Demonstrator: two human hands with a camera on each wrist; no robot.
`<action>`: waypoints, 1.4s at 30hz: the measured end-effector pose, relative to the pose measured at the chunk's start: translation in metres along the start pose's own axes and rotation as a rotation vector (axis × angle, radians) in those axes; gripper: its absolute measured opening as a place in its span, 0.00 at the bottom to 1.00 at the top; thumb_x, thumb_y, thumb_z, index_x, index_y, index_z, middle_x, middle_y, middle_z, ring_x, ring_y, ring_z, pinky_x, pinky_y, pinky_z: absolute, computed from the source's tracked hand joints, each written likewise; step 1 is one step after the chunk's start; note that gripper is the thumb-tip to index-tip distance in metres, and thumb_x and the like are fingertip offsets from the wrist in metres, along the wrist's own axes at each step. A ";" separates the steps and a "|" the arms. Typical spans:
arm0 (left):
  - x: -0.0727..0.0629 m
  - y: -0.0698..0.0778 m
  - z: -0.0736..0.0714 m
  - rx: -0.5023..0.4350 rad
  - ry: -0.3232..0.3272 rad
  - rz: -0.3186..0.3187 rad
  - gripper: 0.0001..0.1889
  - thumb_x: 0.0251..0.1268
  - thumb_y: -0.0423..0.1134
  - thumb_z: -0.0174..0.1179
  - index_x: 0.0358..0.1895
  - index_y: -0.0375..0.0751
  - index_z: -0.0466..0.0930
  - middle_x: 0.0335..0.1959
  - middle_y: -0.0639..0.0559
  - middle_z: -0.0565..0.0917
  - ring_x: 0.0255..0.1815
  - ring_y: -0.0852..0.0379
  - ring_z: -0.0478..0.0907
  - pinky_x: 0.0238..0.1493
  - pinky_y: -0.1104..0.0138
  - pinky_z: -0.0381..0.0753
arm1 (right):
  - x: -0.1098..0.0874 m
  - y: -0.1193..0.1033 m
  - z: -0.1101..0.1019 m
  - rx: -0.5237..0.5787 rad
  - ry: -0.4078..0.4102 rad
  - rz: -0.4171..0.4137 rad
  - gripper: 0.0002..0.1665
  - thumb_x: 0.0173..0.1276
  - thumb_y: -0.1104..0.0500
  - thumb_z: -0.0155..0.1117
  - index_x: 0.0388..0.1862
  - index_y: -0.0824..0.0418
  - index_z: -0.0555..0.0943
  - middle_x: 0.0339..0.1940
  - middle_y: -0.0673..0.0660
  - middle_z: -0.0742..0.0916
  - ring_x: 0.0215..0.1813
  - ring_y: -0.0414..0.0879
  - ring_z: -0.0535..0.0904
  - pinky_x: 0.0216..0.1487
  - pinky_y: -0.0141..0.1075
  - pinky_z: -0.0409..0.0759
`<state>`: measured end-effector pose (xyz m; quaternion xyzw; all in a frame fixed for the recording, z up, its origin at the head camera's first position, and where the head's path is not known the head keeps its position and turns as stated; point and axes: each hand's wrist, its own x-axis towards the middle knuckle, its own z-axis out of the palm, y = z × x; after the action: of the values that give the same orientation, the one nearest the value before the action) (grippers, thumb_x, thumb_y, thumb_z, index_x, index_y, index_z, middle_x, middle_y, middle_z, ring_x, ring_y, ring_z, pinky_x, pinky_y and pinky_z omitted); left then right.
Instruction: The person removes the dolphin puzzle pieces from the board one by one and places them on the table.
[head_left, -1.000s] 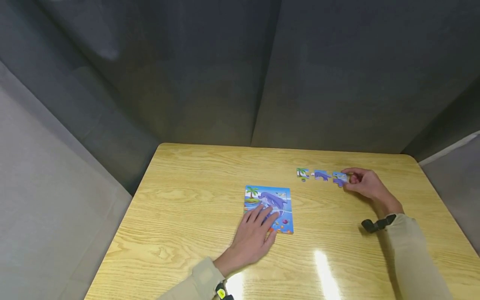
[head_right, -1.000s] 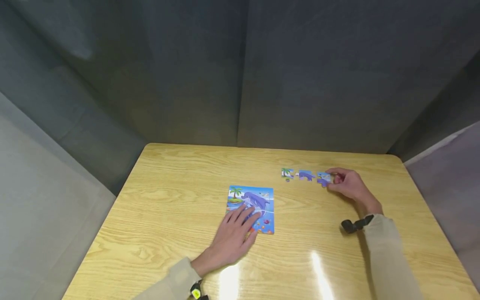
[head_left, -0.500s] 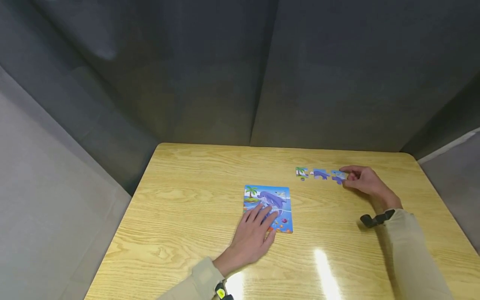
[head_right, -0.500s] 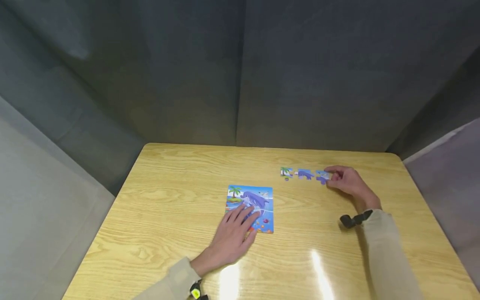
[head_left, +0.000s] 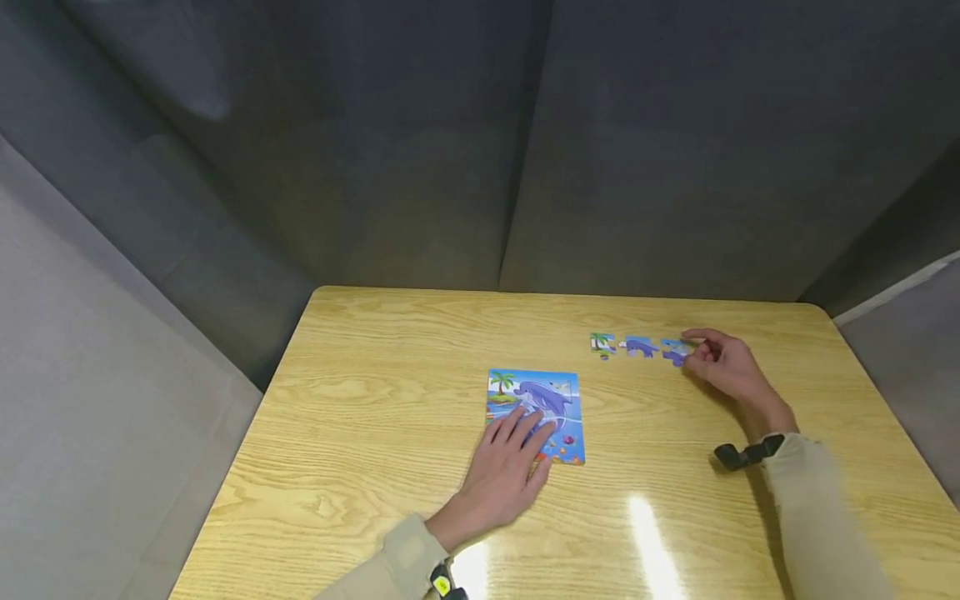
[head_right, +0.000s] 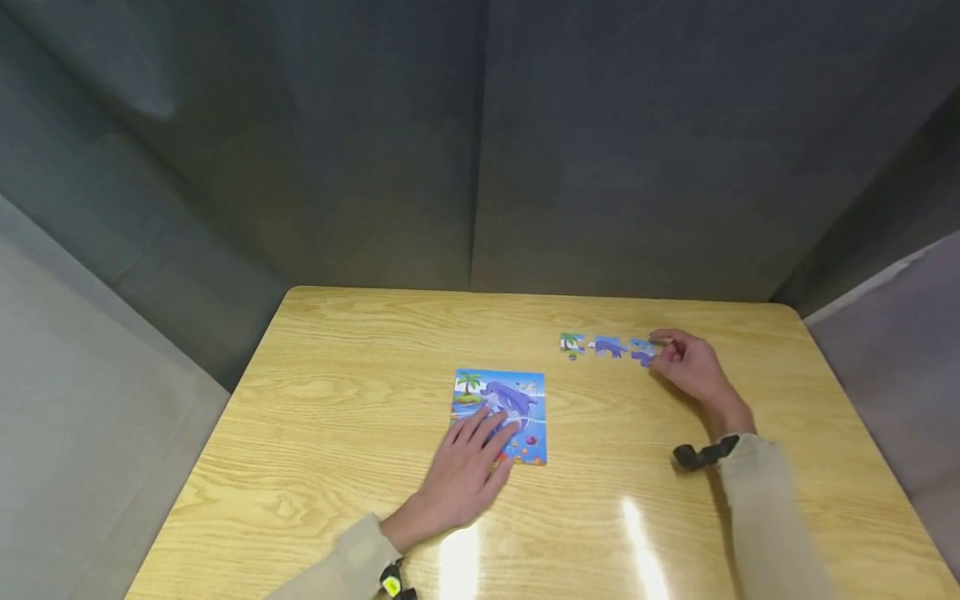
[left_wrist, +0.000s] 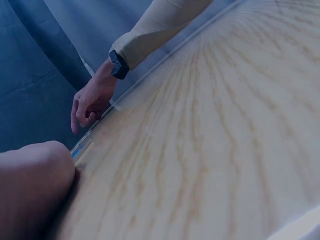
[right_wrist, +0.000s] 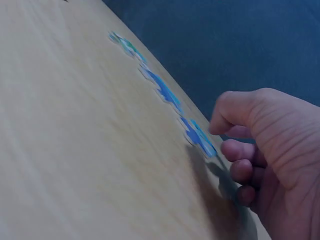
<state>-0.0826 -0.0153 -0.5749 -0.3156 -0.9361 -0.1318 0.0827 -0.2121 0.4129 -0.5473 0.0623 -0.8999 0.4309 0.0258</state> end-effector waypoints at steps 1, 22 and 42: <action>0.000 0.000 0.000 0.001 -0.001 0.001 0.28 0.85 0.54 0.40 0.81 0.54 0.63 0.81 0.52 0.65 0.84 0.44 0.56 0.79 0.49 0.60 | -0.003 -0.003 0.003 0.004 0.018 -0.004 0.24 0.69 0.68 0.67 0.63 0.72 0.79 0.32 0.60 0.81 0.29 0.39 0.72 0.27 0.30 0.71; 0.001 -0.002 0.000 -0.032 -0.029 -0.004 0.27 0.86 0.51 0.37 0.83 0.56 0.59 0.78 0.51 0.66 0.79 0.48 0.59 0.76 0.50 0.61 | -0.034 -0.099 0.100 0.006 -0.081 -0.284 0.17 0.65 0.73 0.66 0.53 0.69 0.85 0.27 0.50 0.81 0.26 0.38 0.72 0.26 0.29 0.72; 0.004 -0.007 -0.007 -0.125 0.113 -0.073 0.20 0.84 0.47 0.50 0.70 0.50 0.80 0.74 0.53 0.75 0.77 0.47 0.65 0.75 0.49 0.66 | -0.021 -0.168 0.158 -0.104 -0.322 -0.362 0.18 0.69 0.68 0.66 0.57 0.68 0.85 0.30 0.46 0.79 0.32 0.39 0.73 0.33 0.33 0.74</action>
<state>-0.0895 -0.0203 -0.5682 -0.2779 -0.9308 -0.2105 0.1104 -0.1674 0.1872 -0.5190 0.2892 -0.8875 0.3568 -0.0380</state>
